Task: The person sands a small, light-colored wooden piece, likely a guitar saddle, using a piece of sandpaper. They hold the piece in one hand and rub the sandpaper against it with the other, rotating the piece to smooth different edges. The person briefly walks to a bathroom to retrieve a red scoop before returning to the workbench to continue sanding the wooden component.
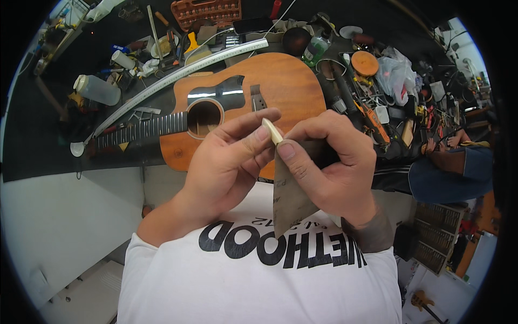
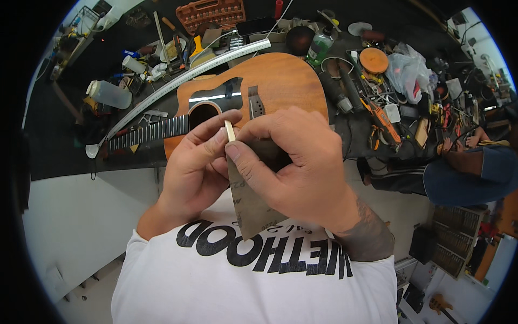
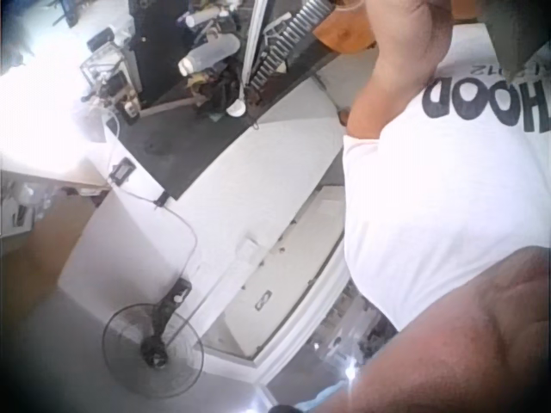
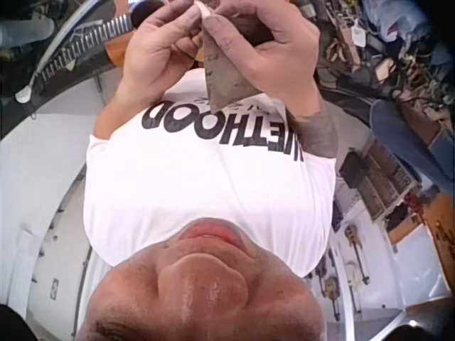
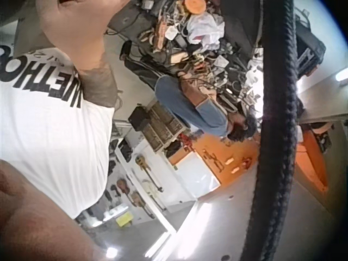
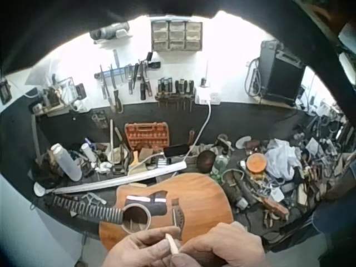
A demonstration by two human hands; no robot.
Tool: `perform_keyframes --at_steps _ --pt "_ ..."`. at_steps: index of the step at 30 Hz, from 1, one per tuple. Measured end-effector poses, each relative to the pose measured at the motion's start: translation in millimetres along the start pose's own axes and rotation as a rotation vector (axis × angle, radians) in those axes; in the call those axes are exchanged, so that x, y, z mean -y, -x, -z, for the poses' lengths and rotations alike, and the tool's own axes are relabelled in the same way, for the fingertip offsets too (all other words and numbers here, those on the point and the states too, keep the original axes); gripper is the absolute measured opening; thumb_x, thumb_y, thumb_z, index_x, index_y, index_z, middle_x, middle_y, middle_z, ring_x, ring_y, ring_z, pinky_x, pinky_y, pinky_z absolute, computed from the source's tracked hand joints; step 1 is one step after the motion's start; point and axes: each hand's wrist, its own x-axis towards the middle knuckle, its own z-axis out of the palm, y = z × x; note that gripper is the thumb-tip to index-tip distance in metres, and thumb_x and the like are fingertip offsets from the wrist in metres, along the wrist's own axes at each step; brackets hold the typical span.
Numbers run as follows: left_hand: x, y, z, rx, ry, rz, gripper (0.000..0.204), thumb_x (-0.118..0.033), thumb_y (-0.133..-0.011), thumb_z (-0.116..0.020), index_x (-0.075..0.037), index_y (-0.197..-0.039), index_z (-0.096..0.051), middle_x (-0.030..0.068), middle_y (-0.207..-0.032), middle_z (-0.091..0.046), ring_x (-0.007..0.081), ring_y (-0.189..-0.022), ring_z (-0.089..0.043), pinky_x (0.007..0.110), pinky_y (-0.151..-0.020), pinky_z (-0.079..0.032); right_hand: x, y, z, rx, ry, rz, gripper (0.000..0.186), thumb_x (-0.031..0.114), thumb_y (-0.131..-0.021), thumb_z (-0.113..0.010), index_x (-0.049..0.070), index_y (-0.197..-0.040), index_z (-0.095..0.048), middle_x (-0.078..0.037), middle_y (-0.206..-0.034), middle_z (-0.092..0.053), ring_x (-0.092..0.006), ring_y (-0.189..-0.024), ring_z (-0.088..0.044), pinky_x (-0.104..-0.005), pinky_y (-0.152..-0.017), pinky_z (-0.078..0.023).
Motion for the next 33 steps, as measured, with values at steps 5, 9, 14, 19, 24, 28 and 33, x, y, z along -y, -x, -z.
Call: perform_keyframes --at_steps 5,9,14,19,24,28,33 --pt "2 -1 5 -0.006 -0.083 -0.041 0.035 -0.007 -0.093 -0.059 0.005 -0.125 -0.053 0.0104 -0.105 -0.064 0.0164 -0.098 -0.06 0.032 -0.093 -0.048 0 -5 5 0.158 -0.294 -0.401 0.013 0.012 -0.084 -0.07 0.001 -0.088 -0.066 -0.004 -0.078 -0.068 -0.0075 -0.07 -0.06 -0.0224 -0.063 -0.047" --pt "8 7 -2 -0.042 -0.053 0.002 0.034 -0.007 -0.094 -0.058 0.006 -0.125 -0.053 0.0101 -0.105 -0.064 0.0163 -0.098 -0.06 0.03 -0.092 -0.048 -13 -6 4 0.106 -0.289 -0.449 0.015 0.014 -0.089 -0.066 -0.001 -0.09 -0.065 -0.003 -0.078 -0.067 -0.0059 -0.07 -0.06 -0.0205 -0.064 -0.047" --pt "4 8 0 -0.034 0.019 0.04 0.033 -0.009 -0.094 -0.059 0.006 -0.124 -0.054 0.0089 -0.102 -0.063 0.0156 -0.097 -0.06 0.028 -0.091 -0.048 1 3 5 0.058 -0.443 -0.38 0.012 0.012 -0.088 -0.067 0.0 -0.089 -0.065 -0.002 -0.078 -0.067 -0.0046 -0.07 -0.06 -0.0206 -0.062 -0.048" --pt "5 12 -1 -0.065 0.018 0.062 0.033 -0.011 -0.094 -0.059 0.006 -0.122 -0.055 0.009 -0.102 -0.063 0.0149 -0.098 -0.059 0.027 -0.09 -0.048 11 11 -3 0.06 -0.281 -0.212 0.012 0.01 -0.086 -0.069 -0.001 -0.088 -0.065 -0.002 -0.075 -0.067 -0.0048 -0.069 -0.061 -0.0211 -0.059 -0.048" --pt "11 8 -2 -0.105 -0.028 0.049 0.033 -0.012 -0.095 -0.058 0.006 -0.122 -0.055 0.0092 -0.102 -0.064 0.0155 -0.098 -0.06 0.027 -0.088 -0.048 -7 2 -2 0.079 -0.314 -0.34 0.015 0.014 -0.087 -0.068 -0.001 -0.086 -0.066 -0.002 -0.076 -0.067 -0.0048 -0.067 -0.058 -0.0212 -0.059 -0.046" --pt "10 12 4 -0.052 -0.006 0.058 0.032 -0.013 -0.096 -0.055 0.005 -0.123 -0.053 0.0097 -0.1 -0.063 0.0168 -0.095 -0.061 0.027 -0.086 -0.049 -21 5 5 0.034 -0.335 -0.475 0.019 0.017 -0.09 -0.066 -0.001 -0.088 -0.066 -0.001 -0.076 -0.067 -0.0037 -0.068 -0.057 -0.0195 -0.063 -0.045" --pt "10 10 4 -0.036 -0.001 0.068 0.031 -0.016 -0.096 -0.057 0.003 -0.12 -0.054 0.0087 -0.1 -0.064 0.0166 -0.095 -0.062 0.026 -0.085 -0.049 -12 9 3 0.028 -0.353 -0.401 0.018 0.016 -0.091 -0.066 -0.002 -0.091 -0.066 -0.002 -0.076 -0.066 -0.004 -0.069 -0.058 -0.0198 -0.064 -0.046"
